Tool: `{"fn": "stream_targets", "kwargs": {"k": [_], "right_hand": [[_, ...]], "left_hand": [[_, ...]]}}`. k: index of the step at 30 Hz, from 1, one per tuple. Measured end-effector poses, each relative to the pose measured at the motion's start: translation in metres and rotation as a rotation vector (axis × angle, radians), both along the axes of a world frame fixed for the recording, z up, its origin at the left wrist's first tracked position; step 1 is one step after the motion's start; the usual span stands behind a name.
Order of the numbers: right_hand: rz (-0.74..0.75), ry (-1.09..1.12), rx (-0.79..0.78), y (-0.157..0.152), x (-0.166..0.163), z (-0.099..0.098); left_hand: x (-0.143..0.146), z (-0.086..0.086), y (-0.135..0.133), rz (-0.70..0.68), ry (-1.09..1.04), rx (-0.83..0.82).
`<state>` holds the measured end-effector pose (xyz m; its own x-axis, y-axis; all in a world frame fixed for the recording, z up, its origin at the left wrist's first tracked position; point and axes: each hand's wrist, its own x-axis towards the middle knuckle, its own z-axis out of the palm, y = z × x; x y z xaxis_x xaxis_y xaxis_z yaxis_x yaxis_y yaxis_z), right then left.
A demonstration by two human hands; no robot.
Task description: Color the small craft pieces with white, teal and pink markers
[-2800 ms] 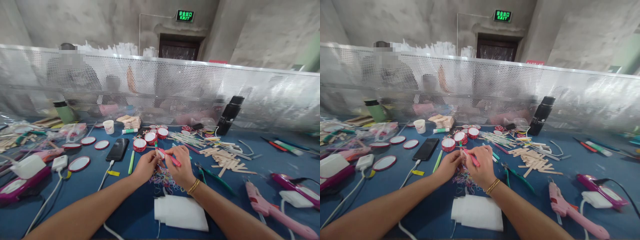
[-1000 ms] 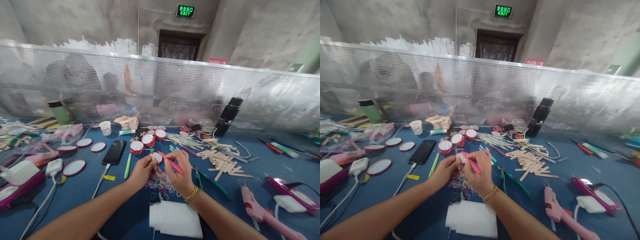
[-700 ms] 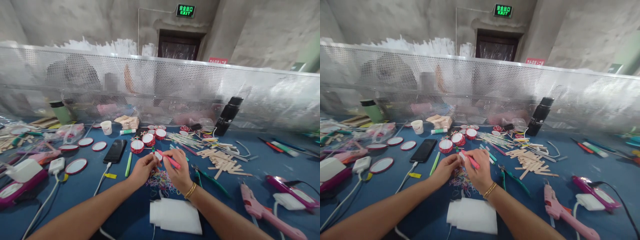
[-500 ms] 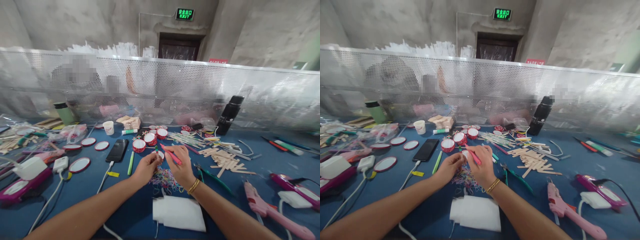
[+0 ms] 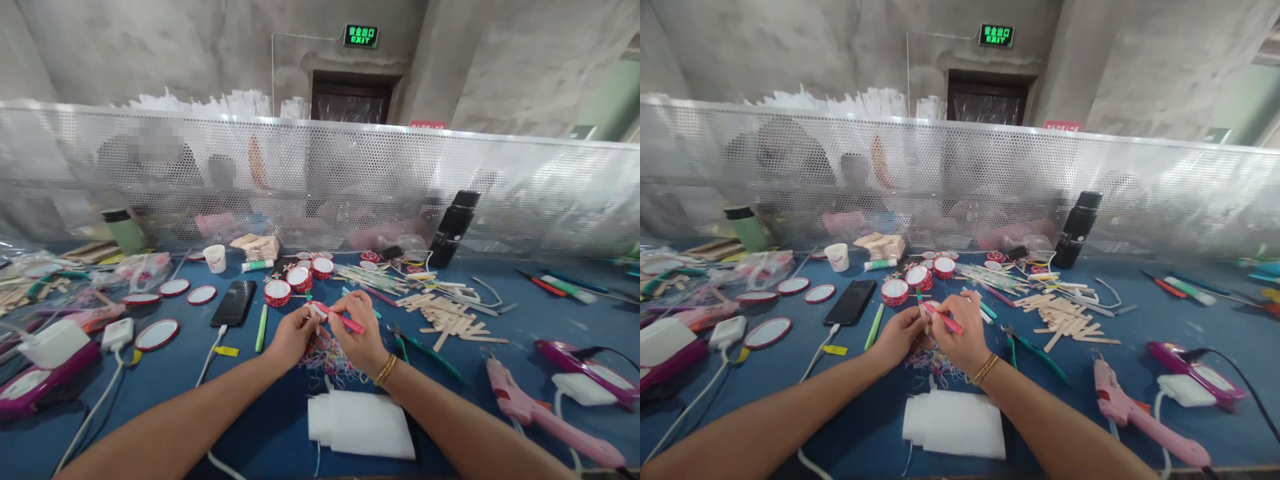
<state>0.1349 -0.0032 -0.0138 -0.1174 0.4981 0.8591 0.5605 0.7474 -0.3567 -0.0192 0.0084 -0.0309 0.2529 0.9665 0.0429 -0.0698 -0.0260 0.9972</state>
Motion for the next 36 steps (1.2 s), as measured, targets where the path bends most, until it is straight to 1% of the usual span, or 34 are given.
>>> {"fn": "stream_targets", "kwargs": {"k": [6,11,15,20,29,32,36], "right_hand": [[-0.052,-0.016,-0.023,0.001,0.001,0.002],[-0.033,-0.037,-0.034,0.002,-0.001,0.001],[-0.007,-0.05,-0.049,0.003,-0.001,-0.002],[0.0,-0.054,-0.035,0.003,0.0,-0.004],[0.011,-0.078,-0.03,0.003,-0.001,-0.005],[0.007,-0.098,-0.035,0.003,-0.001,-0.004],[-0.03,-0.1,-0.047,0.004,-0.001,-0.003]], "left_hand": [[-0.003,0.004,0.0,0.008,0.034,-0.032],[-0.002,0.008,-0.003,0.026,0.023,-0.038],[0.0,0.005,0.0,0.035,-0.013,-0.071],[0.0,0.0,0.004,0.018,-0.057,-0.074],[-0.001,-0.013,0.009,-0.031,-0.07,0.02],[-0.001,-0.012,0.009,-0.026,-0.055,0.027],[-0.001,-0.006,0.006,0.003,-0.052,-0.002]]}}
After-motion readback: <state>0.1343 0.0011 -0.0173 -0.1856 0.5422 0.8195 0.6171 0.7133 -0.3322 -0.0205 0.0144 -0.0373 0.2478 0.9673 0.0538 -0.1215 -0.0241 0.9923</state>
